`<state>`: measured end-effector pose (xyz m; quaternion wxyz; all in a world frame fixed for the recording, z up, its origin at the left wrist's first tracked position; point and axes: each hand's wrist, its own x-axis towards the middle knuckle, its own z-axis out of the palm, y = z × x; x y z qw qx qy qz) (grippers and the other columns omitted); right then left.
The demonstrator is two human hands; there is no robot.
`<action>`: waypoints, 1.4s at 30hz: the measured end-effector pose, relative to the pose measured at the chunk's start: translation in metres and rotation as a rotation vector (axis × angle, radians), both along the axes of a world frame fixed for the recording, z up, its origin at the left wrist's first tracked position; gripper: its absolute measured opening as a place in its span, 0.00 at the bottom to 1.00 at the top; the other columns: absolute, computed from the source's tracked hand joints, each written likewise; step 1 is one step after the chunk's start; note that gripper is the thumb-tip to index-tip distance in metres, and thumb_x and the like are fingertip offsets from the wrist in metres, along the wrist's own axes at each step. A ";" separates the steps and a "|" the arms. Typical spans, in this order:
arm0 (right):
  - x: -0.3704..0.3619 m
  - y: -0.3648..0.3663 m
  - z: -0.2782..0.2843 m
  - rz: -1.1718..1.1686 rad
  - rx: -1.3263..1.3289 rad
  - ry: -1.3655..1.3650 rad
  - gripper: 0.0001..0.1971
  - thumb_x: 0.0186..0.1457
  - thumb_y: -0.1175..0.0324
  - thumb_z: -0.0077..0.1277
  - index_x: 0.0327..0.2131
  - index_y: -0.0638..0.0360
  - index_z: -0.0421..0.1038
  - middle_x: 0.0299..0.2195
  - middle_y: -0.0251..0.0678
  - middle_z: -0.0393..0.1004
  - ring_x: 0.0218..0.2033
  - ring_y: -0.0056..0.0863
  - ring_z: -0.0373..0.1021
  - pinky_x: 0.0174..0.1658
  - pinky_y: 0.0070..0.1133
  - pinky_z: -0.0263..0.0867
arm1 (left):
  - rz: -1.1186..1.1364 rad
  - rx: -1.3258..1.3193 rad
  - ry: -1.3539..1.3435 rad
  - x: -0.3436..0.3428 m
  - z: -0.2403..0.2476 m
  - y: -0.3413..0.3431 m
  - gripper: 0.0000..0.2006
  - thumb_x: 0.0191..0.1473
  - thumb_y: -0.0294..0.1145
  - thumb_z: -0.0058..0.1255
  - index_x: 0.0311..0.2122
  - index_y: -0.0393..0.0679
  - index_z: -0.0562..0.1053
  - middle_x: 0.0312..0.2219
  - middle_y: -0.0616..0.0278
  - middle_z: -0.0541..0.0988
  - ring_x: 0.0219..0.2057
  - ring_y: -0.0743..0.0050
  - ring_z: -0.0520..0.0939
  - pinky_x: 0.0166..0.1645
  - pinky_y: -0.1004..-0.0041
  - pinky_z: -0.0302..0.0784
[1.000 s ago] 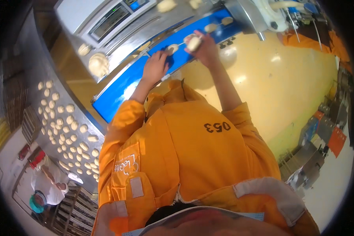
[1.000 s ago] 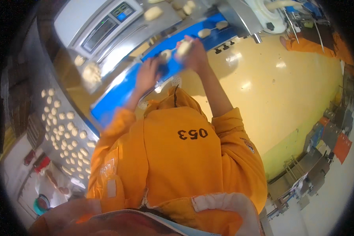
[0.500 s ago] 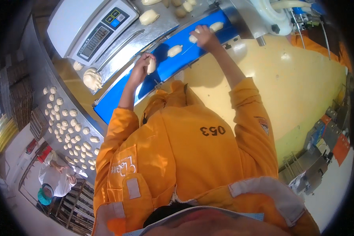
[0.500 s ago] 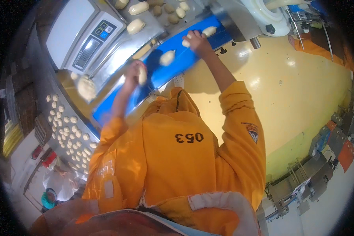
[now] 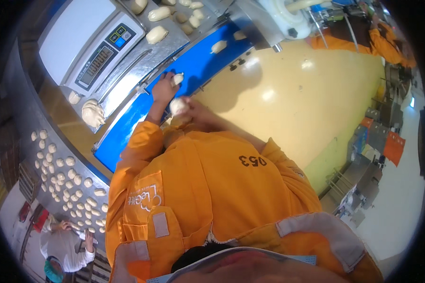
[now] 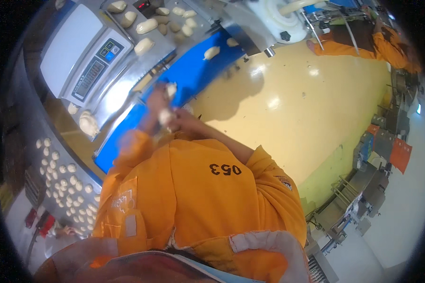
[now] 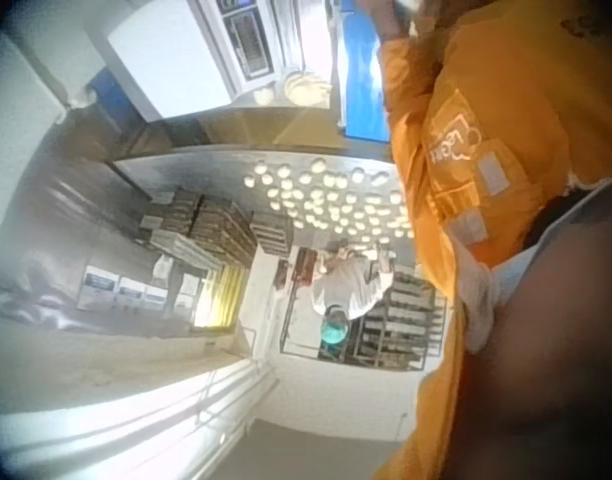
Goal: The person picks up small dough pieces from a metal table and places them onto a moving conveyor belt. They repeat this process continuously, handling the dough by hand and occasionally using a digital scale to check the weight.
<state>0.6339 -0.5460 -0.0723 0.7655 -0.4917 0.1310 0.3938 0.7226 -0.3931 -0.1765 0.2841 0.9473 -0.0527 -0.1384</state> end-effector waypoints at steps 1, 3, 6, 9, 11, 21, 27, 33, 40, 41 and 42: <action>-0.005 0.004 0.007 0.086 -0.043 -0.099 0.25 0.51 0.66 0.56 0.52 0.59 0.62 0.44 0.33 0.68 0.44 0.23 0.66 0.45 0.21 0.65 | -0.030 -0.067 -0.036 0.001 -0.007 0.010 0.23 0.43 0.42 0.60 0.47 0.53 0.71 0.38 0.56 0.77 0.34 0.59 0.81 0.36 0.64 0.77; -0.005 0.016 0.024 0.306 -0.131 -0.270 0.27 0.52 0.66 0.56 0.54 0.59 0.60 0.45 0.33 0.68 0.44 0.22 0.67 0.45 0.21 0.65 | 0.006 -0.352 0.187 -0.003 -0.011 0.031 0.21 0.44 0.41 0.60 0.45 0.49 0.72 0.36 0.58 0.78 0.33 0.67 0.80 0.36 0.69 0.75; 0.021 0.034 0.056 0.202 -0.215 -0.338 0.25 0.53 0.66 0.55 0.53 0.59 0.61 0.43 0.35 0.69 0.41 0.23 0.68 0.39 0.21 0.68 | -0.089 -0.751 0.292 -0.023 0.006 0.070 0.18 0.47 0.37 0.59 0.43 0.44 0.73 0.35 0.63 0.78 0.34 0.75 0.78 0.38 0.75 0.73; 0.049 0.048 0.111 0.003 -0.034 -0.497 0.22 0.51 0.69 0.55 0.50 0.61 0.64 0.40 0.39 0.71 0.35 0.25 0.70 0.33 0.20 0.69 | 0.106 -0.853 0.375 -0.072 0.042 0.113 0.15 0.51 0.35 0.57 0.44 0.45 0.73 0.34 0.67 0.76 0.34 0.80 0.75 0.36 0.79 0.69; 0.081 0.067 0.151 -0.084 -0.063 -0.721 0.18 0.53 0.74 0.51 0.48 0.62 0.64 0.41 0.40 0.70 0.35 0.28 0.71 0.37 0.23 0.70 | 0.302 -0.891 0.465 -0.108 0.065 0.142 0.14 0.52 0.36 0.56 0.44 0.46 0.73 0.34 0.68 0.76 0.32 0.82 0.73 0.34 0.80 0.68; 0.247 0.209 0.215 -0.184 -1.200 -1.615 0.36 0.48 0.62 0.58 0.59 0.62 0.54 0.55 0.59 0.56 0.55 0.51 0.58 0.57 0.36 0.57 | 0.784 -1.117 0.331 -0.244 0.106 0.238 0.15 0.52 0.37 0.56 0.45 0.48 0.71 0.32 0.70 0.74 0.29 0.84 0.71 0.30 0.82 0.64; 0.216 0.190 0.158 -0.471 -0.936 -1.475 0.27 0.47 0.61 0.61 0.50 0.58 0.64 0.40 0.45 0.66 0.39 0.35 0.67 0.46 0.28 0.65 | 0.897 -1.062 0.235 -0.279 0.121 0.270 0.15 0.52 0.37 0.56 0.45 0.48 0.71 0.31 0.70 0.74 0.27 0.85 0.70 0.28 0.82 0.62; 0.217 0.235 0.175 -0.414 -1.123 -1.437 0.28 0.49 0.62 0.57 0.53 0.61 0.61 0.44 0.50 0.66 0.43 0.41 0.67 0.48 0.29 0.65 | 0.843 -0.925 0.318 -0.280 0.130 0.283 0.15 0.52 0.36 0.56 0.46 0.48 0.71 0.26 0.73 0.72 0.21 0.88 0.66 0.24 0.84 0.59; 0.236 0.214 0.222 -0.047 -0.587 -1.169 0.24 0.55 0.65 0.49 0.55 0.62 0.60 0.46 0.50 0.67 0.44 0.41 0.68 0.46 0.29 0.66 | 0.759 -0.850 0.254 -0.241 0.135 0.263 0.13 0.52 0.34 0.55 0.44 0.47 0.71 0.26 0.74 0.72 0.21 0.89 0.64 0.24 0.84 0.57; 0.228 0.194 0.226 -0.071 -0.086 -0.790 0.22 0.57 0.64 0.48 0.54 0.60 0.61 0.44 0.48 0.70 0.41 0.36 0.71 0.41 0.26 0.69 | 0.798 -0.900 0.224 -0.236 0.139 0.257 0.14 0.52 0.34 0.55 0.44 0.47 0.71 0.26 0.74 0.72 0.21 0.89 0.64 0.24 0.84 0.57; 0.215 0.170 0.226 -0.027 0.089 -0.751 0.21 0.60 0.63 0.42 0.55 0.60 0.61 0.44 0.48 0.70 0.42 0.36 0.71 0.39 0.25 0.70 | 0.838 -0.942 0.204 -0.230 0.142 0.250 0.14 0.52 0.34 0.55 0.44 0.47 0.71 0.26 0.74 0.73 0.21 0.89 0.65 0.24 0.84 0.58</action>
